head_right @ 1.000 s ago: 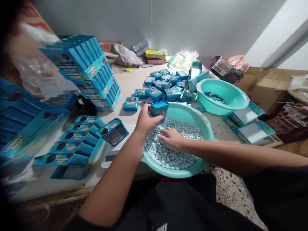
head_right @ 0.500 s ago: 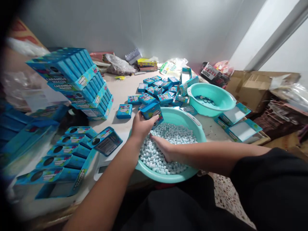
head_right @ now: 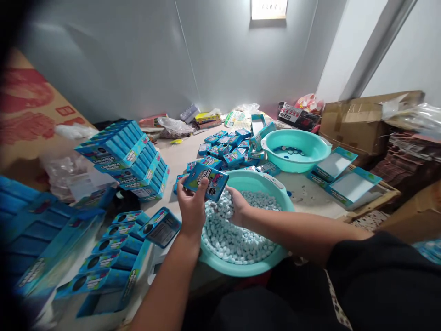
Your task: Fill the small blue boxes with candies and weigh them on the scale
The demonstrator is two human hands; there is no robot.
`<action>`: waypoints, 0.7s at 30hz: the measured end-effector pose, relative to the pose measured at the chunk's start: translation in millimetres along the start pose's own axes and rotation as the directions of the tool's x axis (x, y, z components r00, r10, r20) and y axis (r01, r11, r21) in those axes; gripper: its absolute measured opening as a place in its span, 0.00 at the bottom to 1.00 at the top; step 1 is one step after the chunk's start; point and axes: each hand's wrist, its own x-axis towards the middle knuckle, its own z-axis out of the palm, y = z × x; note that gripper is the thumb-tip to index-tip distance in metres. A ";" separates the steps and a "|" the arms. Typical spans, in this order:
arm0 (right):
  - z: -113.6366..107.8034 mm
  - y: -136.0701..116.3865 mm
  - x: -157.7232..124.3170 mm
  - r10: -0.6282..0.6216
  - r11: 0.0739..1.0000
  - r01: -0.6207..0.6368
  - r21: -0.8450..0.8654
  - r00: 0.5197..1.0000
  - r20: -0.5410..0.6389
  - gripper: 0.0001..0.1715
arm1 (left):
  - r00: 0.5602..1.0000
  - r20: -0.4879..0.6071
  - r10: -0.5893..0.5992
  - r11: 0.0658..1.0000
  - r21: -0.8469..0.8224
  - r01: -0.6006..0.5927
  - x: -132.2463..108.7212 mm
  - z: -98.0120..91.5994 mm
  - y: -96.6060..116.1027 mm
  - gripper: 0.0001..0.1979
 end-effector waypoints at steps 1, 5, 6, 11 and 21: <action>0.3 -3.7 0.7 -0.012 0.999 0.013 0.030 1.000 -0.022 0.24 | 1.000 -0.012 -0.027 1.000 -0.009 0.027 -0.1 -0.5 -0.8 0.33; 2.2 -14.8 -2.7 -0.033 0.989 0.045 0.142 0.996 -0.084 0.20 | 0.977 -0.047 -0.207 0.977 -0.057 0.204 3.0 -2.0 -5.5 0.31; 2.8 -17.0 -4.3 -0.034 0.985 0.049 0.163 0.995 -0.095 0.19 | 0.970 -0.054 -0.239 0.971 -0.033 0.237 3.6 -2.4 -6.7 0.31; 2.4 -27.0 -10.8 -0.005 0.968 0.052 0.246 0.982 -0.187 0.20 | 0.985 0.062 -0.160 0.914 0.387 0.125 -1.8 -3.0 -8.3 0.31; -3.1 -39.7 -12.8 0.031 0.968 0.019 0.251 0.981 -0.192 0.16 | 0.604 0.778 0.173 0.477 0.470 -0.742 -19.3 -3.9 5.5 0.22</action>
